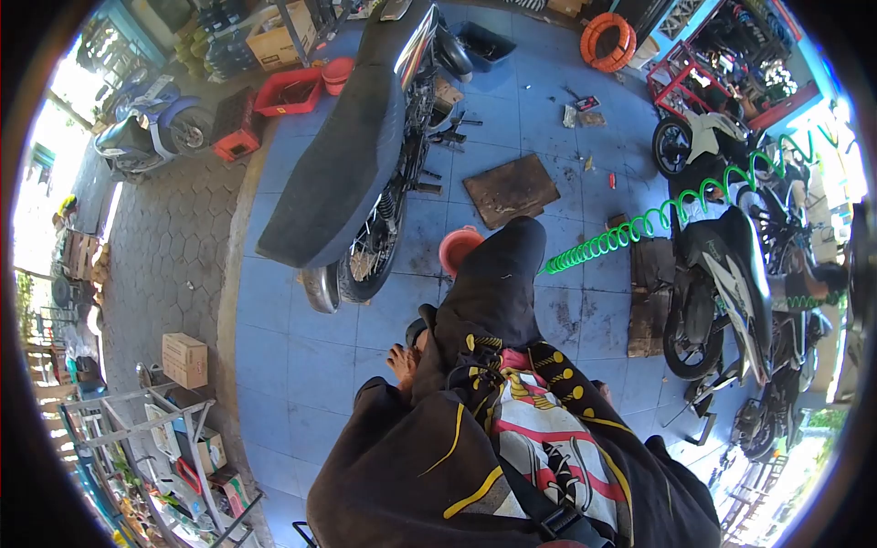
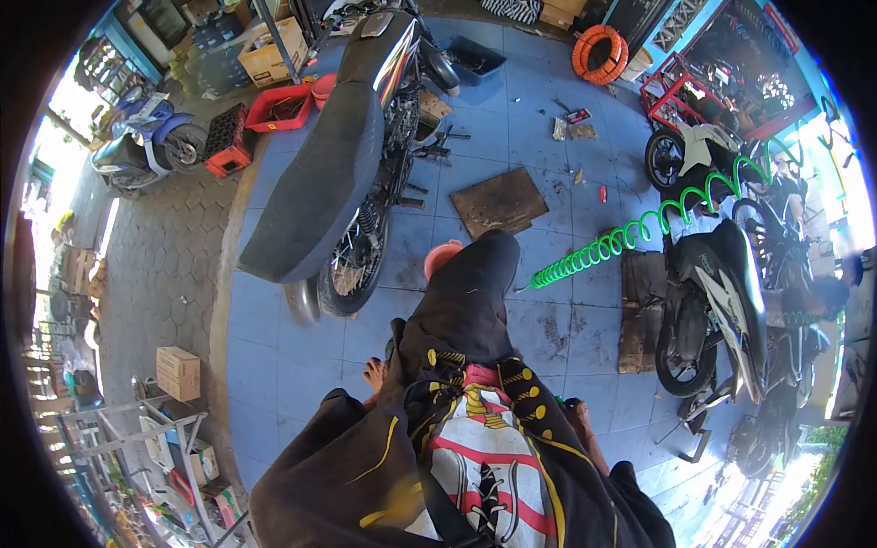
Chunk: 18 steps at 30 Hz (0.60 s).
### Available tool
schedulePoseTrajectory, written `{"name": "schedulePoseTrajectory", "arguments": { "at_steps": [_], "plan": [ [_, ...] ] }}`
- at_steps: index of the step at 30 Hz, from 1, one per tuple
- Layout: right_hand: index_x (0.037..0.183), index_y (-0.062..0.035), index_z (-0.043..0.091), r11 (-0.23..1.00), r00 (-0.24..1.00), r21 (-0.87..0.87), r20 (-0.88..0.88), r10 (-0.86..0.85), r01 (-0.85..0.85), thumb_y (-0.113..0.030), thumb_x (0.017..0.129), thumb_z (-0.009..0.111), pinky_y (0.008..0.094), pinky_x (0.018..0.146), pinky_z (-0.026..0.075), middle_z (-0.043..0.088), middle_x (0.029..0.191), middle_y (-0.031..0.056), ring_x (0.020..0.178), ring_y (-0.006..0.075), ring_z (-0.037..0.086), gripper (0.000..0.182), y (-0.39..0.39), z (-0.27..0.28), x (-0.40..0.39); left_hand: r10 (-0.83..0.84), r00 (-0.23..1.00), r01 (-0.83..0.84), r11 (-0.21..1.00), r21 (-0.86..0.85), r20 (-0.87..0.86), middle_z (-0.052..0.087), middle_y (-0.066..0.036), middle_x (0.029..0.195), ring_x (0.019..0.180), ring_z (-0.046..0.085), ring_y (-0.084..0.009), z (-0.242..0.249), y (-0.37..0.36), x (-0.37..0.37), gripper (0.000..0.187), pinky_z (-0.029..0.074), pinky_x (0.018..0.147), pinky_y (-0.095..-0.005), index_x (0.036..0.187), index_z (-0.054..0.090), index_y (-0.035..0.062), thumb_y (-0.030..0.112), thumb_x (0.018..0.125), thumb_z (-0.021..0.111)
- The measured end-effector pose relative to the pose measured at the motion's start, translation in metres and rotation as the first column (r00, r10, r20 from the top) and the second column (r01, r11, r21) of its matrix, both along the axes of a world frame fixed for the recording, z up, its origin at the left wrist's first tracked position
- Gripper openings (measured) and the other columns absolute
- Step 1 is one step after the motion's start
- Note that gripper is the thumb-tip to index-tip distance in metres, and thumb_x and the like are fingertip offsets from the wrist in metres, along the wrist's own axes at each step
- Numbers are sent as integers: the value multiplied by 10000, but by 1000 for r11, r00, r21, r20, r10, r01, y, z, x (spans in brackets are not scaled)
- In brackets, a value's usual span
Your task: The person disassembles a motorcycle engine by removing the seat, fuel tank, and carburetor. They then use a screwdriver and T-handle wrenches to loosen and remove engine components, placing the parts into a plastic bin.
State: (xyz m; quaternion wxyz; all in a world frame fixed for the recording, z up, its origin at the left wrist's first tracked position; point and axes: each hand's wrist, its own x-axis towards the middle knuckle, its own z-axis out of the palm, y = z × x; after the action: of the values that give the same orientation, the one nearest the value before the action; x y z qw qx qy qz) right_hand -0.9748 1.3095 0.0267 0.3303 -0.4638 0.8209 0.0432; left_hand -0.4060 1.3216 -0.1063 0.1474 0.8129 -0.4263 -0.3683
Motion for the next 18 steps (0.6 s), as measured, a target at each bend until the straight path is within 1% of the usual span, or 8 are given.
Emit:
{"name": "schedulePoseTrajectory", "arguments": {
  "at_steps": [5, 8, 10, 12, 14, 15, 17, 18],
  "plan": [
    [965, -20, 724, 999, 998, -10, 46, -43, 43, -452, 808, 719, 415, 750, 535, 706, 903, 216, 873, 339, 694, 459, 4, 4, 24, 9, 1000, -10, 999, 44, 13, 696, -193, 835, 802, 678, -355, 0, 5, 38, 497, 506, 688, -457, 970, 701, 5, 474, 832, 611],
    [954, -17, 723, 999, 997, 24, 54, -48, 47, -455, 806, 721, 417, 744, 534, 706, 897, 213, 871, 339, 693, 463, -9, 11, 53, 37, 999, -38, 993, 109, 5, 696, -198, 845, 814, 678, -357, 4, 37, 49, 494, 508, 701, -456, 974, 700, 1, 466, 833, 611],
    [947, -14, 722, 999, 998, 42, 53, -16, 14, -458, 805, 723, 419, 741, 533, 707, 894, 211, 870, 339, 693, 466, -10, 19, 50, 92, 996, -90, 985, 150, -5, 696, -201, 852, 822, 678, -358, 6, 62, 48, 492, 509, 710, -455, 977, 699, -2, 460, 834, 611],
    [943, -13, 722, 997, 998, 71, 63, 30, -35, -459, 804, 723, 420, 739, 532, 707, 892, 210, 869, 339, 692, 467, -25, 32, 69, 157, 988, -154, 968, 196, 0, 696, -204, 859, 830, 678, -359, 12, 90, 53, 490, 510, 719, -454, 980, 698, -4, 455, 834, 612],
    [807, 3, 689, 987, 994, 119, 36, 104, -108, -462, 809, 725, 411, 600, 506, 682, 736, 153, 682, 282, 669, 466, -39, 54, 101, 218, 976, -213, 945, 249, 9, 696, -208, 865, 837, 678, -360, 16, 130, 59, 487, 511, 727, -453, 983, 697, -7, 449, 835, 612],
    [807, 3, 689, 982, 990, 130, 42, 131, -136, -462, 809, 725, 411, 600, 506, 682, 736, 153, 682, 282, 669, 466, -45, 53, 115, 250, 968, -245, 932, 268, 14, 697, -209, 869, 841, 678, -361, 17, 145, 61, 486, 512, 732, -453, 984, 697, -8, 447, 835, 612],
    [688, -22, 625, 977, 995, 208, 97, 30, -50, -451, 808, 733, 374, 456, 422, 588, 591, 75, 493, 188, 548, 459, -62, 52, 138, 322, 947, -313, 903, 294, 20, 697, -213, 876, 849, 679, -362, 21, 170, 61, 484, 513, 740, -452, 987, 696, -11, 441, 835, 612],
    [646, -45, 596, 990, 965, 138, 261, -26, -11, -440, 809, 736, 328, 389, 350, 525, 537, 35, 415, 124, 437, 450, -64, 32, 142, 361, 932, -350, 888, 299, 19, 697, -214, 879, 853, 679, -363, 23, 176, 59, 483, 514, 745, -451, 988, 695, -12, 438, 835, 612]
  ]
}}
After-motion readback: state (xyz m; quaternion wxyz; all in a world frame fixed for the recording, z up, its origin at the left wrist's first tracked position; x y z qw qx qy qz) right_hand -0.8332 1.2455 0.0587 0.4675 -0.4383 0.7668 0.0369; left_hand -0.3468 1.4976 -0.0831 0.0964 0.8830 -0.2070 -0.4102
